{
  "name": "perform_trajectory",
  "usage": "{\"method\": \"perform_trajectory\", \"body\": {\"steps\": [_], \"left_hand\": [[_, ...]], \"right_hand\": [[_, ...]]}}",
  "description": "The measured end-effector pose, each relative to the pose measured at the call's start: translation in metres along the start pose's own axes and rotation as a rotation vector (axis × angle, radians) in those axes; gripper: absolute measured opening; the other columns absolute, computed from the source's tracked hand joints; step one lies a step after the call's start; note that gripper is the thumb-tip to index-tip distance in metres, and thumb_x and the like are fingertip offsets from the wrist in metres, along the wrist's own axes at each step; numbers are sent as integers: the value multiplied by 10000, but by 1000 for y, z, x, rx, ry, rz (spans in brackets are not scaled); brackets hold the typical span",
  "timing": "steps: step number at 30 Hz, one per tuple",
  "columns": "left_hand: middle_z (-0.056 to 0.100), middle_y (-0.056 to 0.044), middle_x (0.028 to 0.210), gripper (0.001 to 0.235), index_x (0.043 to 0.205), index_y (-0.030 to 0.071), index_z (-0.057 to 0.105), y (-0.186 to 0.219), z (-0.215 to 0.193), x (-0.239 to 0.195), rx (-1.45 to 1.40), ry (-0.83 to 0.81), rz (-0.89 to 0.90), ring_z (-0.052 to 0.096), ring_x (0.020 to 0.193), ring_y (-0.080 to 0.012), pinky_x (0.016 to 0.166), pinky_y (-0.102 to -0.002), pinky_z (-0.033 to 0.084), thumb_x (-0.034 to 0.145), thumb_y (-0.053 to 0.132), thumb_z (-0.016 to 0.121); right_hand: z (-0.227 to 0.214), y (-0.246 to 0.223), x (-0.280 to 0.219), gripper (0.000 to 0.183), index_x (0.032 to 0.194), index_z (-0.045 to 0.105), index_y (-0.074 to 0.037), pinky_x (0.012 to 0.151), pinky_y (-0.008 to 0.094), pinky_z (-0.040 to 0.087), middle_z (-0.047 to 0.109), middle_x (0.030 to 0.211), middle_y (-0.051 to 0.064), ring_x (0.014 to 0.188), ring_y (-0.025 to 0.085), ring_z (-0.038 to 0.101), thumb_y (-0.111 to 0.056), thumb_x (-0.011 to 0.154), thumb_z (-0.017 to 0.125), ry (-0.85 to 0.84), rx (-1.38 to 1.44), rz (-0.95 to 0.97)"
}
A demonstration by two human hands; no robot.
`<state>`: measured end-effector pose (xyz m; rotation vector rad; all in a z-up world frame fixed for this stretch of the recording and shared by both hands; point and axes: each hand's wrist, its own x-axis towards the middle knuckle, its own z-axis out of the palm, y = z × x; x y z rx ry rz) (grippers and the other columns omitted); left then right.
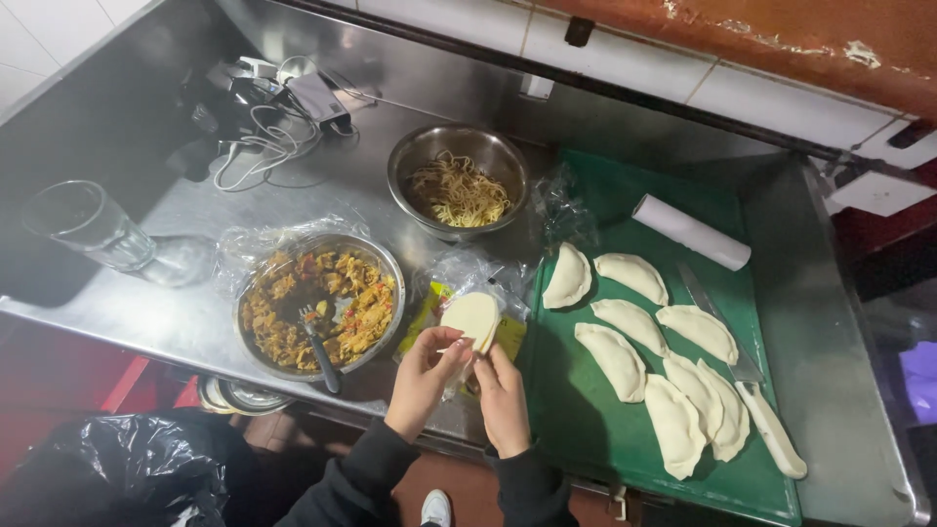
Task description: The person is assembling empanadas by filling dough skins with a meat and vegetable mixture and then folding and sealing them.
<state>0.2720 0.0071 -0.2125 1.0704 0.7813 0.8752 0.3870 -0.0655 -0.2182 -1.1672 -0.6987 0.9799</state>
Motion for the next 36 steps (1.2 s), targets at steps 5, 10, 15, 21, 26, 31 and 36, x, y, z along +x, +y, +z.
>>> {"method": "perform_trajectory", "body": {"steps": [5, 10, 15, 21, 26, 31, 36], "left_hand": [[764, -40, 826, 219, 1053, 19, 742, 16, 8, -7, 263, 141, -25, 667, 733, -62, 629, -224, 524, 879, 153, 752], [760, -26, 759, 187, 992, 12, 798, 5, 3, -6, 284, 267, 24, 609, 672, -47, 593, -225, 497, 874, 154, 768], [734, -26, 796, 145, 954, -26, 734, -23, -7, 0, 170, 276, 54, 644, 712, -52, 644, -226, 526, 932, 116, 710], [709, -21, 854, 127, 941, -13, 669, -51, -14, 8, -37, 268, 32, 668, 775, -71, 725, -226, 579, 967, 110, 656], [673, -27, 843, 129, 970, -1, 667, -19, -27, 6, 65, 383, 76, 594, 750, -81, 681, -237, 510, 1008, 119, 639], [663, -7, 856, 114, 989, 28, 647, 61, -36, -15, 333, 512, 321, 576, 756, -73, 680, -230, 485, 1020, 128, 604], [602, 0, 842, 101, 1033, 29, 610, 124, -37, -33, 398, 356, 397, 521, 751, -71, 680, -227, 446, 1046, 128, 594]], "right_hand": [[16, -17, -7, 311, 1294, 620, -6, 846, 259, 524, 726, 1108, 59, 983, 86, 654, -85, 1003, 545, 3, -317, -68], [22, -20, -9, 308, 1297, 618, -31, 829, 275, 539, 755, 1051, 98, 953, 89, 665, -112, 1003, 571, 5, -397, -30], [18, -11, -6, 343, 1347, 610, -27, 879, 265, 533, 728, 1170, 107, 1022, 80, 643, -113, 1016, 577, -29, -329, -126], [22, -26, 3, 302, 1224, 694, -25, 719, 271, 562, 762, 890, 65, 781, 80, 709, -173, 965, 650, 201, -601, 6], [-27, 10, 18, 255, 1159, 727, 27, 723, 267, 527, 761, 873, 52, 785, 65, 630, -133, 978, 645, 264, -479, -75], [-61, 46, 37, 246, 1173, 717, 51, 800, 241, 500, 764, 991, 43, 876, 62, 623, -96, 1003, 616, 245, -147, -129], [-42, 17, 36, 358, 1291, 638, 26, 987, 364, 488, 663, 1281, 179, 1200, 279, 594, -120, 965, 633, 397, -1020, -606]]}}
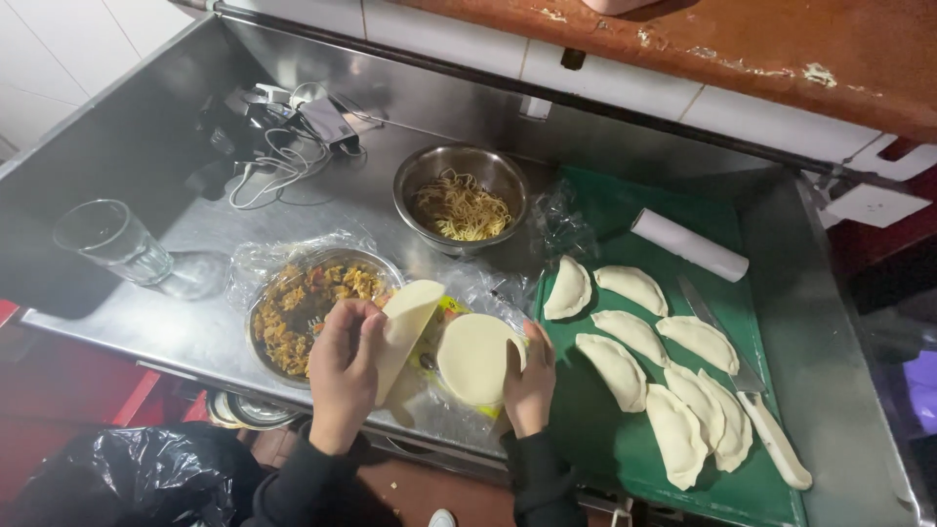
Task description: The person is assembling empanadas by filling dough skins with a meat and vegetable mixture and then folding and sealing them.
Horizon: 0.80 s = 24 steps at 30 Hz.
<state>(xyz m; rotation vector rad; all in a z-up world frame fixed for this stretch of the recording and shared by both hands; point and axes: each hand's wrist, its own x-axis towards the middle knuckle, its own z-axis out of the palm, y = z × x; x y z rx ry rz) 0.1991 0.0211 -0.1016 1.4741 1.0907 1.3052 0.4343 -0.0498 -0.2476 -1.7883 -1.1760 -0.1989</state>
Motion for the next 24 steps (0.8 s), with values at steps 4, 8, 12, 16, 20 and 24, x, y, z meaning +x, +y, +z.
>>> {"method": "perform_trajectory", "body": {"steps": [4, 8, 12, 16, 20, 24], "left_hand": [[598, -27, 870, 78, 1044, 29, 622, 15, 9, 2, -101, -122, 22, 521, 786, -100, 710, -250, 445, 1057, 102, 601], [691, -83, 1011, 116, 1111, 48, 624, -3, 33, 9, 300, -36, 201, 673, 907, -231, 794, -320, 524, 1007, 99, 620], [627, -169, 1314, 381, 1269, 73, 612, 0, 45, 1, 614, -127, 368, 622, 1180, -360, 998, -489, 458, 895, 129, 656], [486, -211, 1459, 632, 1322, 44, 556, 5, 63, -35, 390, -461, 616, 468, 1323, -436, 1125, -588, 313, 798, 293, 805], [605, -118, 1289, 512, 1189, 82, 654, -6, 82, -63, 302, -451, 575, 568, 1209, -362, 1062, -507, 398, 754, 307, 802], [728, -31, 1003, 146, 969, 103, 695, -29, 94, -63, 307, -305, 566, 666, 1006, -295, 950, -450, 481, 825, 106, 720]], "right_hand": [[-11, -36, 4, 382, 1426, 561, -9, 1116, 387, 432, 633, 1435, 132, 1337, 250, 592, -117, 1062, 515, -225, 552, 303], [-32, -79, 16, 530, 1422, 535, -73, 1068, 442, 447, 620, 1433, 117, 1282, 281, 591, -382, 993, 493, -484, 1385, 739], [-41, -87, 12, 670, 1419, 515, -122, 1031, 484, 459, 610, 1431, 105, 1240, 305, 590, -588, 939, 476, -676, 2022, 1098], [-18, -35, -11, 563, 1454, 507, -175, 1090, 496, 452, 592, 1364, 79, 1267, 277, 582, -569, 1077, 367, -822, 2305, 899], [-15, -18, -15, 566, 1435, 513, -71, 1050, 469, 462, 607, 1355, 128, 1217, 284, 607, -498, 1100, 352, -330, 1839, 1004], [-49, -68, 18, 670, 1429, 530, -63, 1019, 431, 470, 623, 1343, 133, 1174, 283, 617, -568, 1031, 343, -340, 1802, 1036]]}}
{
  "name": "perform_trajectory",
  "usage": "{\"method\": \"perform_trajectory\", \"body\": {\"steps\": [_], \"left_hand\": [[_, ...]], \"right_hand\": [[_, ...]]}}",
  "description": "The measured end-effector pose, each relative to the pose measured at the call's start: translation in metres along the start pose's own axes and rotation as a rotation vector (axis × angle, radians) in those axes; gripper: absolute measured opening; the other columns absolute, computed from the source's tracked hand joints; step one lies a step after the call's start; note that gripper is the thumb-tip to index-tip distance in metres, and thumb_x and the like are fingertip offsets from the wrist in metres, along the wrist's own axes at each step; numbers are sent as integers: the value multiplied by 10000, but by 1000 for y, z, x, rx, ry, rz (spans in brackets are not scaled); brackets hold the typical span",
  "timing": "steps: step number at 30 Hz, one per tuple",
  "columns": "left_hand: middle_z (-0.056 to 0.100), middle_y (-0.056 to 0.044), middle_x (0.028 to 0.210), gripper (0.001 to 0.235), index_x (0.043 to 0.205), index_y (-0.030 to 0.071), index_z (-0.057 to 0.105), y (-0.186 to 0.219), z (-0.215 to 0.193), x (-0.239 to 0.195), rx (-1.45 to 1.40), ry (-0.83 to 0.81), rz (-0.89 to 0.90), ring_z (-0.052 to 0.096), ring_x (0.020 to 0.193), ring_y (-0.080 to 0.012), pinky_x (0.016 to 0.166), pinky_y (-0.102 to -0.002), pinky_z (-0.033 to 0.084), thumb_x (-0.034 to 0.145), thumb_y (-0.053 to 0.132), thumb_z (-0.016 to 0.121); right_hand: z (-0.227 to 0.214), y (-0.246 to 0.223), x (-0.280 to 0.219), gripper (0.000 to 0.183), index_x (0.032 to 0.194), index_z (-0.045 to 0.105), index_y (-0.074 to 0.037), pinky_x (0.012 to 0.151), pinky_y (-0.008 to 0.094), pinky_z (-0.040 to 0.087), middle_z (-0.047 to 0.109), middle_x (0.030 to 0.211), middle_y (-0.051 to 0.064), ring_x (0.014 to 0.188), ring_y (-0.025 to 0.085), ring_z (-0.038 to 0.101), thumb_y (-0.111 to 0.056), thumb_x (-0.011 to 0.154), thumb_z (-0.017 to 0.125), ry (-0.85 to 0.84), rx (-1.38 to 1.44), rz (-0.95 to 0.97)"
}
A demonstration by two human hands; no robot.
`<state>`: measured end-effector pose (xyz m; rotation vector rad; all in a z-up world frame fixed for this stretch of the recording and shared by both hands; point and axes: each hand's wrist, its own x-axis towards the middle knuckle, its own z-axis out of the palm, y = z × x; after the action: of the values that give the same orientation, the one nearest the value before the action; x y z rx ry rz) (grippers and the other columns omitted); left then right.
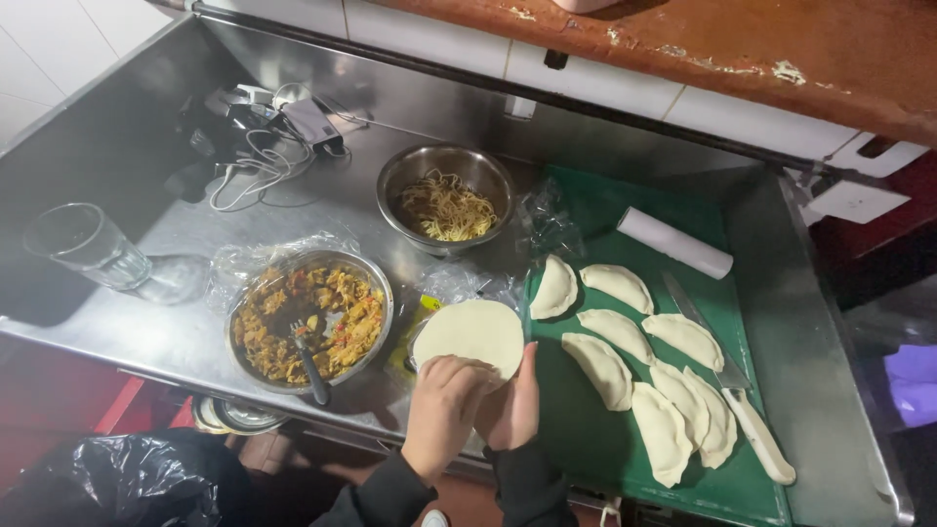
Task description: The person is assembling empanadas by filling dough skins with a meat and vegetable mixture and then folding and sealing them.
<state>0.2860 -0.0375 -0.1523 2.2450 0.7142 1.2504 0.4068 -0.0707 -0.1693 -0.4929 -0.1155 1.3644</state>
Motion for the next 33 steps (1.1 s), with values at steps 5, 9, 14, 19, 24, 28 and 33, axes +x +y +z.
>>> {"method": "perform_trajectory", "body": {"steps": [5, 9, 14, 19, 24, 28, 33], "left_hand": [[766, -80, 894, 136, 1011, 75, 707, -28, 11, 20, -191, 11, -408, 727, 827, -307, 727, -386, 562, 877, 70, 684], [778, -127, 857, 141, 995, 50, 743, -62, 6, 61, -14, -6, -566, 761, 788, -253, 694, -342, 565, 861, 84, 723], [768, -140, 818, 103, 968, -5, 722, -166, 45, 70, -134, 20, -646, 776, 767, -219, 701, -342, 577, 900, 50, 668], [761, -170, 852, 128, 997, -42, 702, -204, 50, 77, -133, 91, -738, 783, 796, -253, 730, -374, 596, 935, 32, 618], [549, -345, 1274, 675, 1358, -74, 484, -175, 24, 72, 214, -27, -452, 559, 1170, -474, 994, -477, 477, 786, 89, 805], [414, -345, 1474, 677, 1435, -51, 453, -92, -14, 61, 166, 56, -342, 467, 1316, -476, 1080, -468, 422, 860, 131, 762], [560, -134, 1481, 610, 1549, -3, 473, -137, -24, -33, -2075, -350, -976, 564, 1318, -244, 1125, -384, 478, 1121, 431, 437]], "right_hand": [[-42, -6, 5, 703, 1430, 503, -54, 1018, 464, 453, 598, 1360, 133, 1214, 299, 594, -583, 970, 450, 89, -46, 147], [-52, -30, -3, 572, 1464, 451, -82, 1100, 551, 440, 570, 1449, 125, 1335, 323, 541, -398, 991, 516, -44, -73, 123], [-96, -73, -20, 554, 1457, 453, -94, 1062, 584, 445, 576, 1441, 143, 1339, 345, 538, -363, 980, 537, 4, -106, 83], [-118, -99, -25, 493, 1427, 517, -169, 1051, 525, 447, 589, 1419, 60, 1297, 281, 566, -275, 949, 581, 264, -23, -74], [-88, -110, -25, 495, 1432, 520, -112, 1054, 483, 456, 598, 1408, 72, 1295, 275, 573, -290, 978, 610, 198, 45, -145], [-15, -82, -21, 516, 1413, 542, -75, 1001, 513, 463, 636, 1361, 131, 1251, 322, 593, -302, 955, 607, 61, -7, -41], [96, -19, -5, 443, 1367, 587, -45, 1013, 292, 469, 684, 1249, 37, 1152, 132, 615, -180, 954, 669, -389, -978, 14]]}}
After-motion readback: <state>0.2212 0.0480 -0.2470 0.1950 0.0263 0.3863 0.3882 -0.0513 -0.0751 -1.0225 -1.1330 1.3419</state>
